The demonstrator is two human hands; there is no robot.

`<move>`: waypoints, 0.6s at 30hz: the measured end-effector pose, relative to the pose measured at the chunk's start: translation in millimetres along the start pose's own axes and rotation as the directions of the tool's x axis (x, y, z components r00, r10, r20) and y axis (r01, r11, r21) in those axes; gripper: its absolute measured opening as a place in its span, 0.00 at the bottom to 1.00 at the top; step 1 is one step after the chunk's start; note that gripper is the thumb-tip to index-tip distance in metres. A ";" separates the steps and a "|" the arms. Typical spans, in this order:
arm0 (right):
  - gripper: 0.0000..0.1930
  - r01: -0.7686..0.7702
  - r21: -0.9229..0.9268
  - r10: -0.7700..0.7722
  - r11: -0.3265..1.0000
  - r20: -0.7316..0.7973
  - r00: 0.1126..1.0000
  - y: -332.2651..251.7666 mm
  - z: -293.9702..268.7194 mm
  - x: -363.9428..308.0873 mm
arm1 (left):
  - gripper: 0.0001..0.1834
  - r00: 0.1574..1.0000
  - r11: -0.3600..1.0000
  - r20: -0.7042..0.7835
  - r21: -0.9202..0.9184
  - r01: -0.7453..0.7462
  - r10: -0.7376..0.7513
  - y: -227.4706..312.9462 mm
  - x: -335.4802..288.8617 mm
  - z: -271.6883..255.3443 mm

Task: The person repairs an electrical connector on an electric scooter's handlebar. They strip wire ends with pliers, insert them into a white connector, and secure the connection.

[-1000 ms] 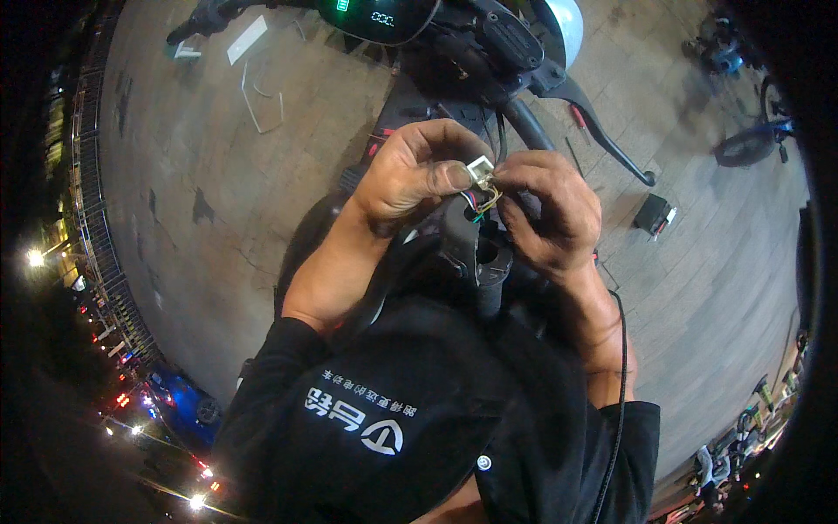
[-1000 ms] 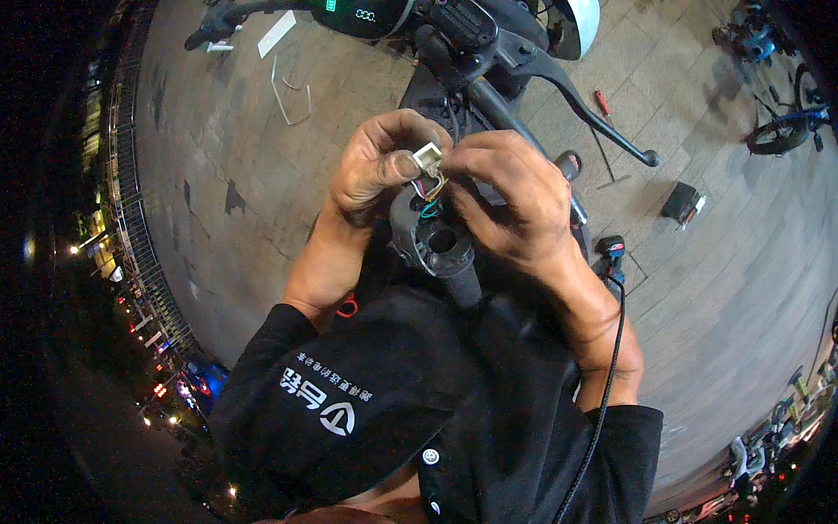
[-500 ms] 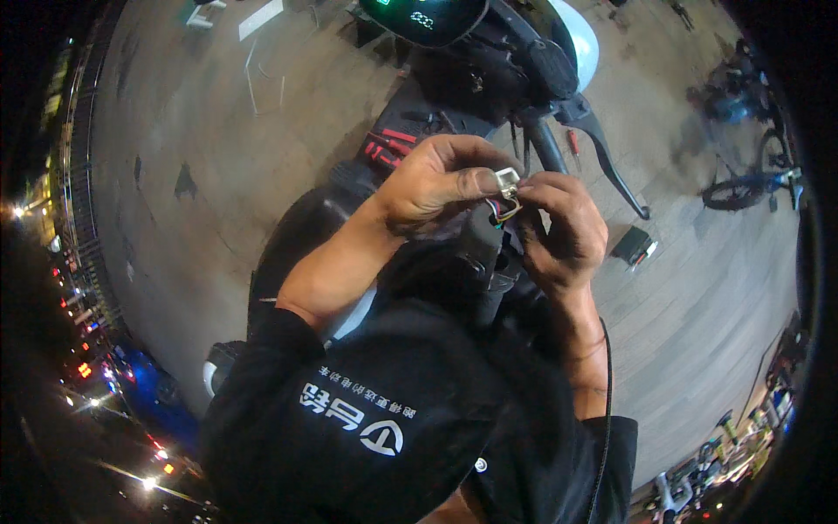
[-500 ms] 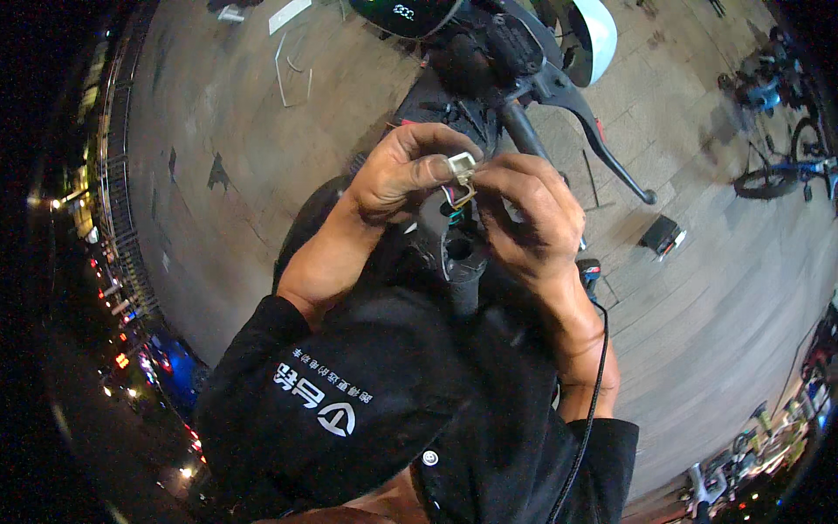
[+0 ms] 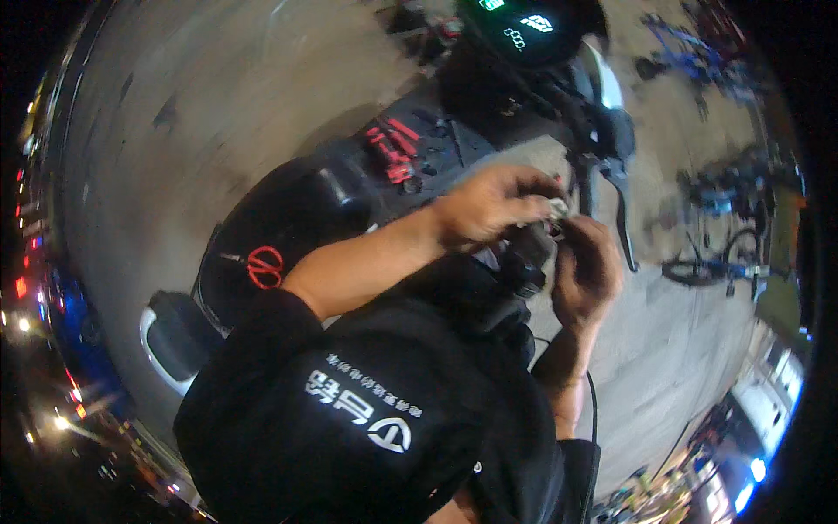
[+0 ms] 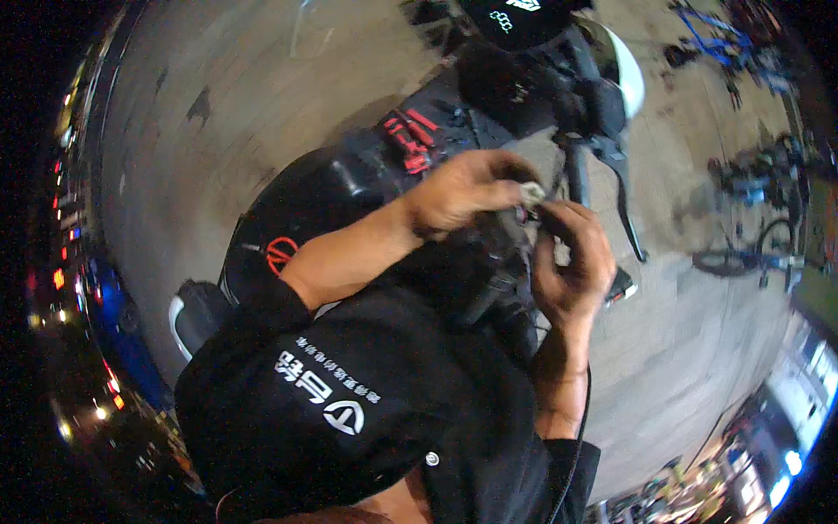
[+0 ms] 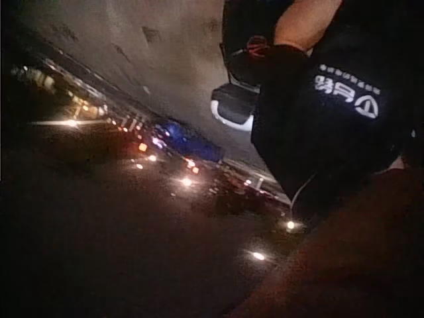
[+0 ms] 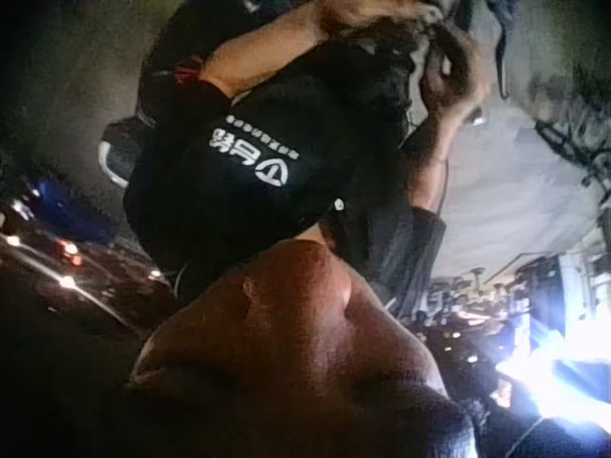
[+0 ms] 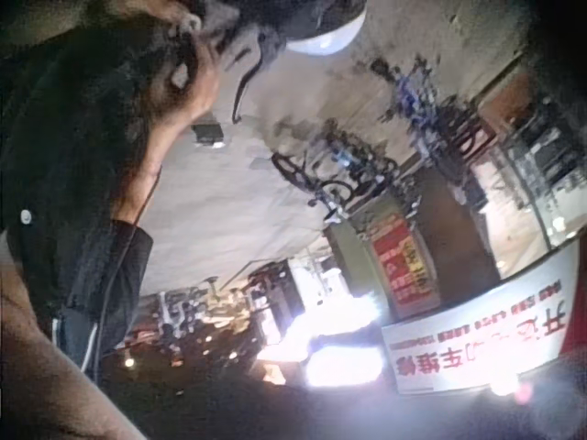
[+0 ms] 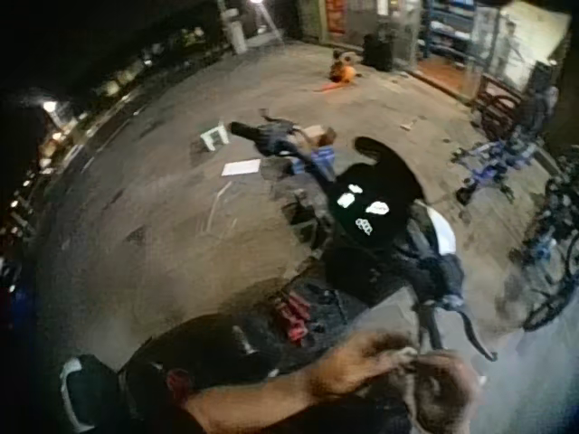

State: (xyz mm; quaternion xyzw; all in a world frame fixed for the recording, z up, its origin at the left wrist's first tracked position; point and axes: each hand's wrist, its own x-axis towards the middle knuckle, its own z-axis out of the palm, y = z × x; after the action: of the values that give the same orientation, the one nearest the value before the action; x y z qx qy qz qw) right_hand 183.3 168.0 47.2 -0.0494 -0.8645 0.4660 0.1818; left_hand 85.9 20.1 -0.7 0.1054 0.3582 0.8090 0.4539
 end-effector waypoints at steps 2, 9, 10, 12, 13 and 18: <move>0.15 -0.022 0.030 0.020 0.999 0.051 0.998 4.1 -7.2 -1.3 | 0.14 0.999 1.000 0.014 -0.003 -0.031 0.031 -2.5 0.8 6.6; 0.08 0.111 -0.028 -0.112 0.993 -0.068 0.991 -74.3 -28.4 25.6 | 0.15 0.986 0.988 -0.053 -0.009 -0.156 0.156 -27.5 13.0 14.5; 0.08 0.199 -0.056 -0.200 0.979 -0.029 0.979 -107.0 -6.6 34.7 | 0.15 0.976 0.975 -0.064 -0.064 -0.214 0.210 -34.0 17.2 12.2; 0.09 0.290 0.006 -0.285 0.957 0.202 0.937 -161.1 33.2 50.5 | 0.15 0.957 0.933 -0.085 -0.212 -0.291 0.279 -31.8 6.4 13.1; 0.09 0.365 0.081 -0.369 0.927 0.362 0.856 -180.2 62.0 64.6 | 0.15 0.953 0.906 -0.082 -0.299 -0.301 0.290 -26.1 -0.3 12.8; 0.10 0.298 0.393 -0.487 0.870 0.774 0.404 -205.6 256.0 102.3 | 0.14 0.946 0.896 -0.086 -0.303 -0.323 0.312 -33.4 -10.7 8.3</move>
State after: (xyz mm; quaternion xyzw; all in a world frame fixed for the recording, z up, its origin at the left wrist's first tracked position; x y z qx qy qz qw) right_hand 13.3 -122.9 116.1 0.4097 -0.7757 0.4527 -0.1598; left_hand 118.1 26.5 -15.7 0.0750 0.2112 0.9204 0.3203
